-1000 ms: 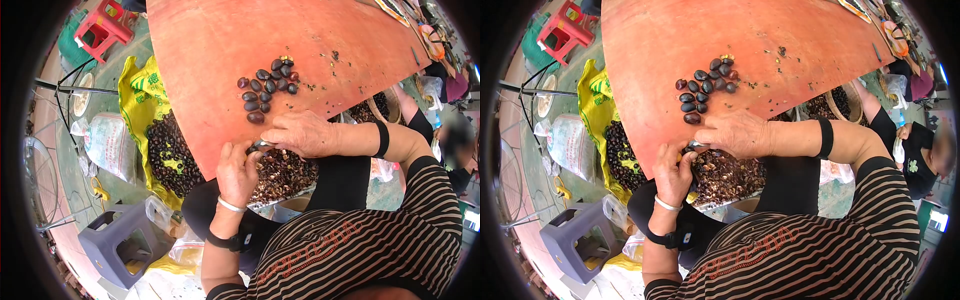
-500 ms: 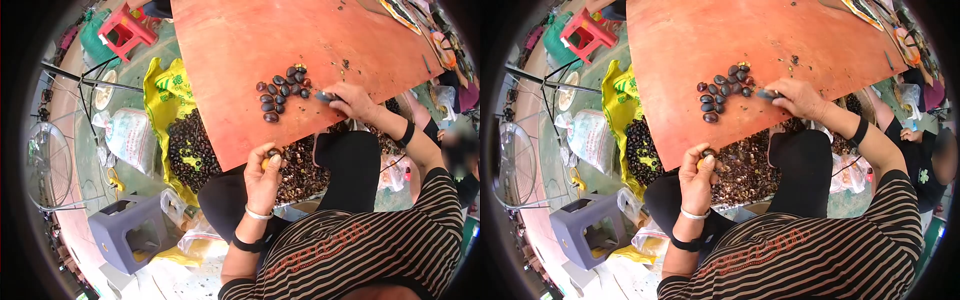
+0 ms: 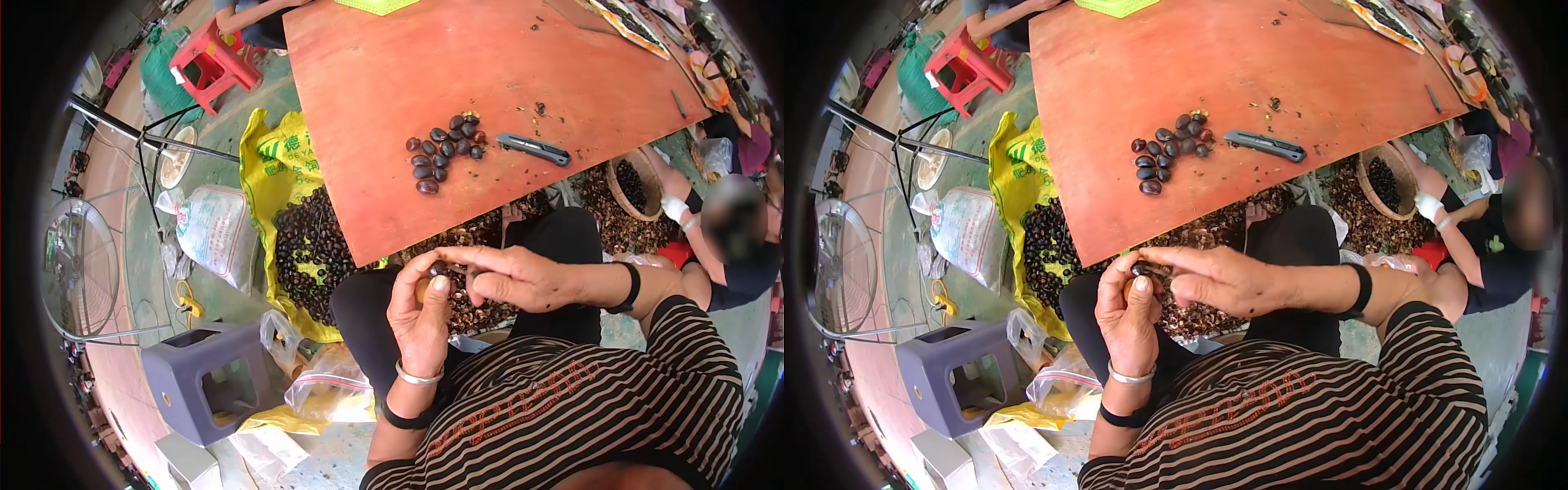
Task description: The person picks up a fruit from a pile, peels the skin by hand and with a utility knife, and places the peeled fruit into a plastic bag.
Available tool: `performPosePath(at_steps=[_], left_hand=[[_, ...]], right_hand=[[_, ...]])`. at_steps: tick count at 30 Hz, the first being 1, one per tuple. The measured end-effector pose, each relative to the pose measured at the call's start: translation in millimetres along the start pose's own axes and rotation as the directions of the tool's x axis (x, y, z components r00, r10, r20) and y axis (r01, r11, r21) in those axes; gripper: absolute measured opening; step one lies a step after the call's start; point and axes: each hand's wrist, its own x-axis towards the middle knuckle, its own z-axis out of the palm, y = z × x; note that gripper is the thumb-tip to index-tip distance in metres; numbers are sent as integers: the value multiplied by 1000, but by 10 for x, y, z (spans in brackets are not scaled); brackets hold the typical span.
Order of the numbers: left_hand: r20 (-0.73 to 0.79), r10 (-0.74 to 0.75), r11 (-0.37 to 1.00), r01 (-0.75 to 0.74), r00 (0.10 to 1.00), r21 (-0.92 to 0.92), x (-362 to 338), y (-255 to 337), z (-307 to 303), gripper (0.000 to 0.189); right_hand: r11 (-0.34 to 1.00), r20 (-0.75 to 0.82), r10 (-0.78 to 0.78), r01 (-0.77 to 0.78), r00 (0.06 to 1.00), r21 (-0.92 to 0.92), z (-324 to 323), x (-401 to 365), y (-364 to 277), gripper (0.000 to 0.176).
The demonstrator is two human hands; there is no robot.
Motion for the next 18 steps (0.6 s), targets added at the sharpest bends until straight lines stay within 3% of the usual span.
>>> performPosePath(at_steps=[3,5,7,9,12,15,18], left_hand=[[76,117,984,-126,990,125,-76,14,-73,29],[94,145,975,-159,985,158,-132,21,-109,28],[96,65,991,-76,993,112,-197,42,-120,25],[116,99,987,-113,988,117,-228,45,-117,24],[121,94,974,-116,988,193,-268,104,-93,24],[90,13,996,-21,996,86,-284,124,-52,23],[226,309,879,-368,924,304,-228,102,-30,23]], right_hand=[[998,-6,-8,8,1000,57,191,-38,-13,53],[975,-25,32,-26,999,223,283,-80,-9,54],[982,-63,20,-8,998,191,328,-129,-42,52],[972,-103,110,-85,989,220,356,-181,-42,50],[948,-103,112,-76,988,309,416,-273,-55,51],[930,-97,96,-54,991,363,471,-350,-112,53],[929,-111,54,-9,992,370,487,-400,-119,56]])
